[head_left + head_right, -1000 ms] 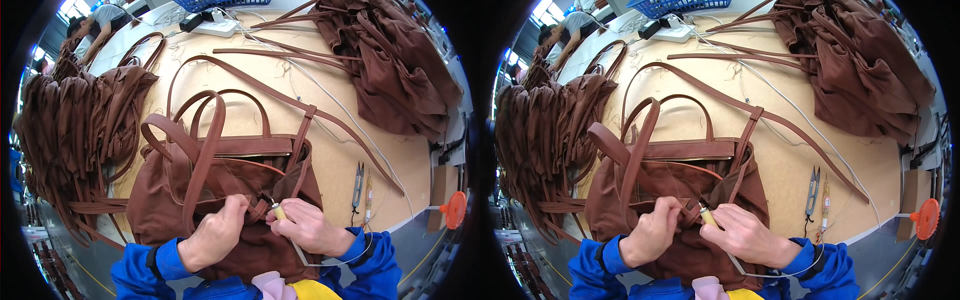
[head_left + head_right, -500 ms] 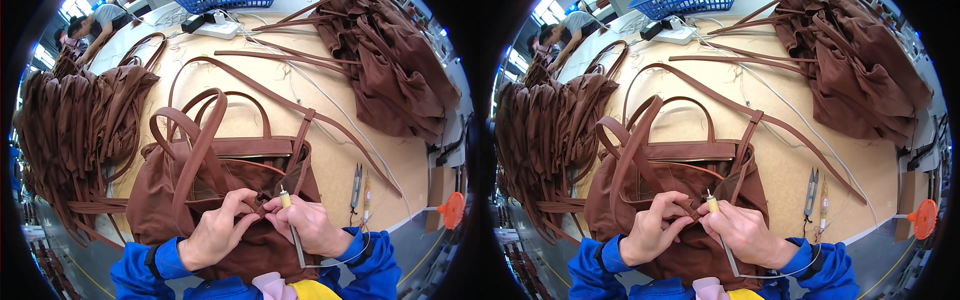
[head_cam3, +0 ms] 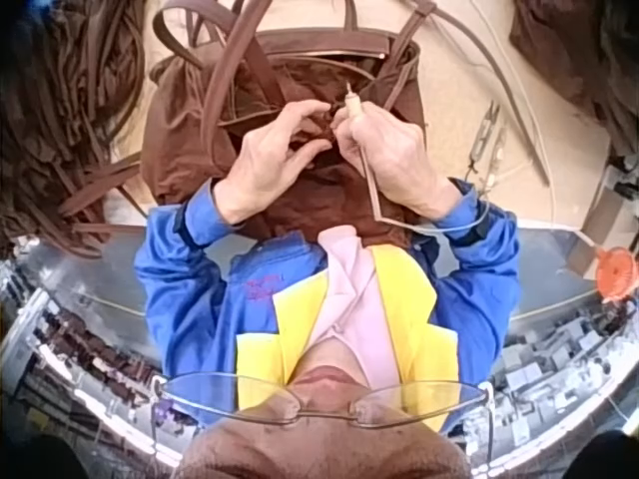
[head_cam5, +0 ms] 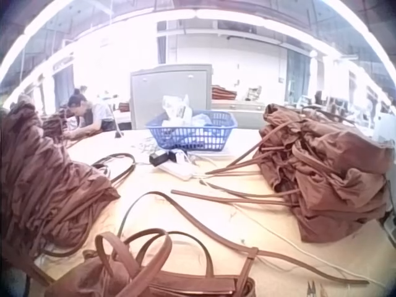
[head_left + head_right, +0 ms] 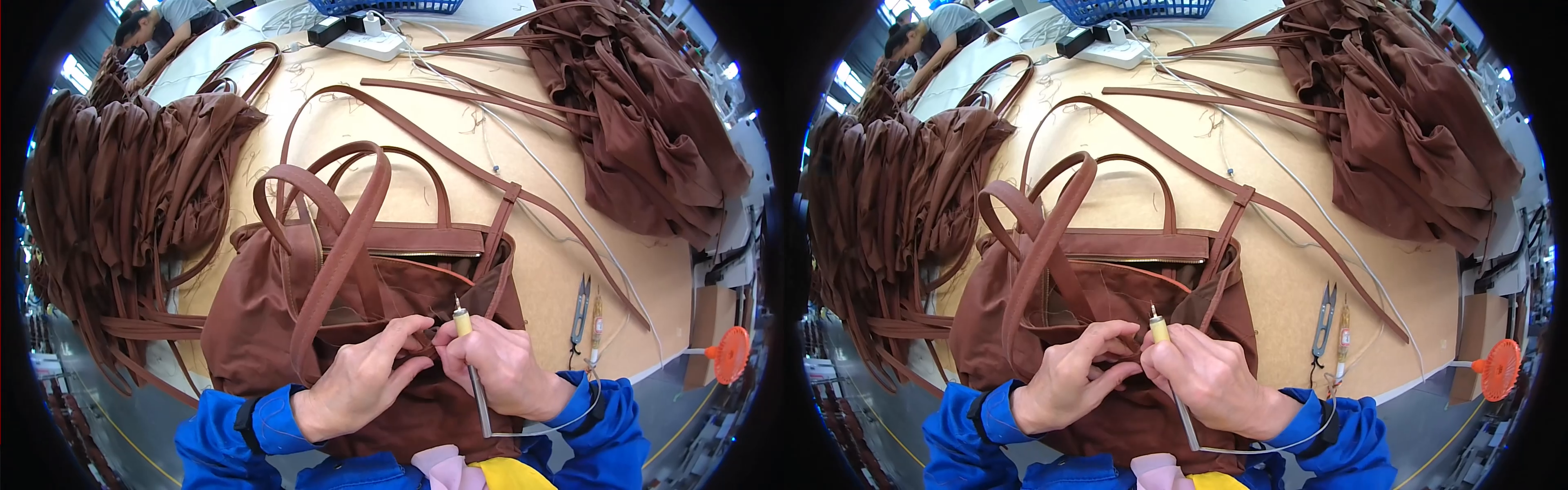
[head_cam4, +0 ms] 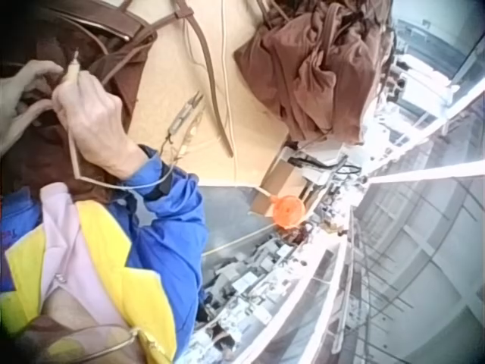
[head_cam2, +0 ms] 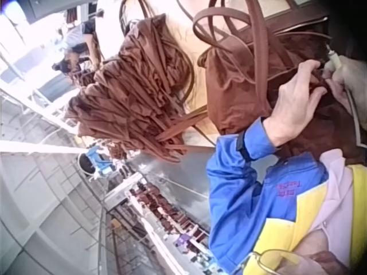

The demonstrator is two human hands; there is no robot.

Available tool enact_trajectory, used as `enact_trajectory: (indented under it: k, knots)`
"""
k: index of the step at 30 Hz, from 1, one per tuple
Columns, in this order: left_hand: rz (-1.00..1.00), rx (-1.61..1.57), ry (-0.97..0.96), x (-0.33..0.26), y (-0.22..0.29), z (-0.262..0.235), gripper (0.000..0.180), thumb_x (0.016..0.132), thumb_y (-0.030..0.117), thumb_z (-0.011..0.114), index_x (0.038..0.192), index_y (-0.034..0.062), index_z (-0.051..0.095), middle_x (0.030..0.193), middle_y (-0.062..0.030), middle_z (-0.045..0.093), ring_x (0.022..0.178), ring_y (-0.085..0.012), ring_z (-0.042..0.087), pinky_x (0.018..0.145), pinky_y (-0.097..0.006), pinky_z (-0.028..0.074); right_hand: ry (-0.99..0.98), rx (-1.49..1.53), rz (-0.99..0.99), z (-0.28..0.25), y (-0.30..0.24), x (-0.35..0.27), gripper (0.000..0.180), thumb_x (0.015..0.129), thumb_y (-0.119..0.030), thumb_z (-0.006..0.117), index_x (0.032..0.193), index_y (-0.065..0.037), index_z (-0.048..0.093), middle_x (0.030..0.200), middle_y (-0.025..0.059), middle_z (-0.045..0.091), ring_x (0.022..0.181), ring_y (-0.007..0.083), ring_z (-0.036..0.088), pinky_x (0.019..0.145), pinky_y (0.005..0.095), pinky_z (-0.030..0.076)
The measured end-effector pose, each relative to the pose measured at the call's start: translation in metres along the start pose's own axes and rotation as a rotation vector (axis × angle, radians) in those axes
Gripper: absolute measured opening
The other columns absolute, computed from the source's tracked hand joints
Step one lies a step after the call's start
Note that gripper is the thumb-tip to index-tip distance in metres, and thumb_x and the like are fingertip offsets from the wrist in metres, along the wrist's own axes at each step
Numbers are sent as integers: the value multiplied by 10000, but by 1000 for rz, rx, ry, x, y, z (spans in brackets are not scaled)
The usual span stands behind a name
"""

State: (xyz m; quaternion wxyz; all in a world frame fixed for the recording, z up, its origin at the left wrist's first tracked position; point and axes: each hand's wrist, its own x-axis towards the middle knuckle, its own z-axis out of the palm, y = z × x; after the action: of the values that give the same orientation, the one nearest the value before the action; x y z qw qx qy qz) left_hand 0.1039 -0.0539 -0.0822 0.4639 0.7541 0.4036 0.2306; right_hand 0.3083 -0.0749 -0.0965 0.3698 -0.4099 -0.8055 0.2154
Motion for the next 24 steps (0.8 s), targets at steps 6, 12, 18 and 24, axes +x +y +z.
enact_trajectory:
  k: [6,12,18,24]
  knots:
    - [67,63,36,3,-2,1,345,863,-6,694,1190,-10,584,1036,-137,682,833,-206,725,645,-290,613,87,137,141,-1,0,-2,298,704,123,685,882,-20,494,820,114,596,725,269,646,612,324,542]
    - [127,117,25,2,-4,1,213,898,9,640,1106,1,594,982,-138,670,784,-271,700,616,-335,578,84,166,137,-4,-2,-2,256,768,95,697,881,-18,497,829,130,607,759,278,659,638,337,551]
    - [82,116,34,2,-1,1,179,910,7,600,1079,13,541,967,-144,656,797,-336,679,610,-382,566,64,134,101,-1,1,3,309,777,50,760,859,-66,484,924,142,673,762,246,689,592,309,542]
    - [153,144,68,-2,-3,3,200,923,8,591,1106,3,513,931,-147,647,774,-339,685,571,-387,559,43,88,89,3,0,5,302,774,52,767,849,-55,494,880,139,668,726,251,670,595,310,539]
